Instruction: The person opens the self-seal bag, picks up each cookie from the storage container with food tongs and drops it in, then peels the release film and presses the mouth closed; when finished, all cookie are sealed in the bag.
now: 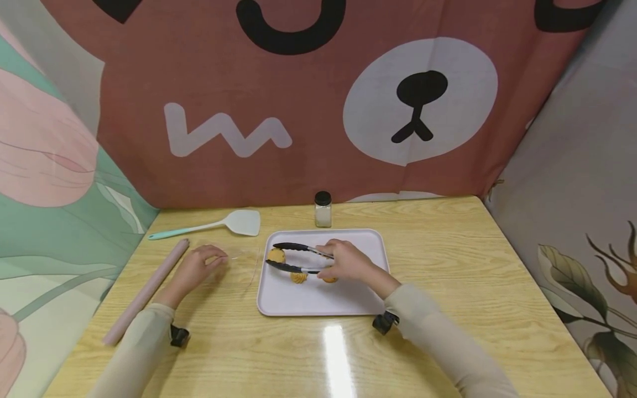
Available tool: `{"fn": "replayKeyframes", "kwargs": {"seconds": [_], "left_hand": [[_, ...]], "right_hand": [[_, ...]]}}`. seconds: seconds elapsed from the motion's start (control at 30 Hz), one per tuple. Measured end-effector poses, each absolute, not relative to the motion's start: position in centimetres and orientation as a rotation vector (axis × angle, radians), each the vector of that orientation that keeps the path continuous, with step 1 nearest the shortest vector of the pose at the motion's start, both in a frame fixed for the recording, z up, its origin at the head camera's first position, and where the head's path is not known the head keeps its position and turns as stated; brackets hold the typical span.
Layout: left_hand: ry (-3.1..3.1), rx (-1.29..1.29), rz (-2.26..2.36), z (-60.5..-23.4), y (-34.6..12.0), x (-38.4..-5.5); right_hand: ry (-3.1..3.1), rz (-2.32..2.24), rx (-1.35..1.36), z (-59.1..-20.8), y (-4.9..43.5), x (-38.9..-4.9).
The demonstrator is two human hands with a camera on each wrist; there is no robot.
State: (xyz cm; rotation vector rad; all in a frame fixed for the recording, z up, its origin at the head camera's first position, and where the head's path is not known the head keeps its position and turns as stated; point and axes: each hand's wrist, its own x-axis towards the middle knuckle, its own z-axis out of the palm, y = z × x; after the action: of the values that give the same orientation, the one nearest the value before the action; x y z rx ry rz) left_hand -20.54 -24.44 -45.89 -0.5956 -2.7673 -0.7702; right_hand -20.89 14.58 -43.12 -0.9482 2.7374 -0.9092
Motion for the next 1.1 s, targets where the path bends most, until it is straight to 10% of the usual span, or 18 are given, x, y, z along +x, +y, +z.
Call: {"fn": "replayKeyframes", "kwargs": {"seconds": [1.1], "left_hand": [[-2.716,-0.644,-0.744,-45.4,-24.3,-20.6]], "right_hand": [[2.735,-0.655,-1.045,-43.6,7.6,-21.2]]}}
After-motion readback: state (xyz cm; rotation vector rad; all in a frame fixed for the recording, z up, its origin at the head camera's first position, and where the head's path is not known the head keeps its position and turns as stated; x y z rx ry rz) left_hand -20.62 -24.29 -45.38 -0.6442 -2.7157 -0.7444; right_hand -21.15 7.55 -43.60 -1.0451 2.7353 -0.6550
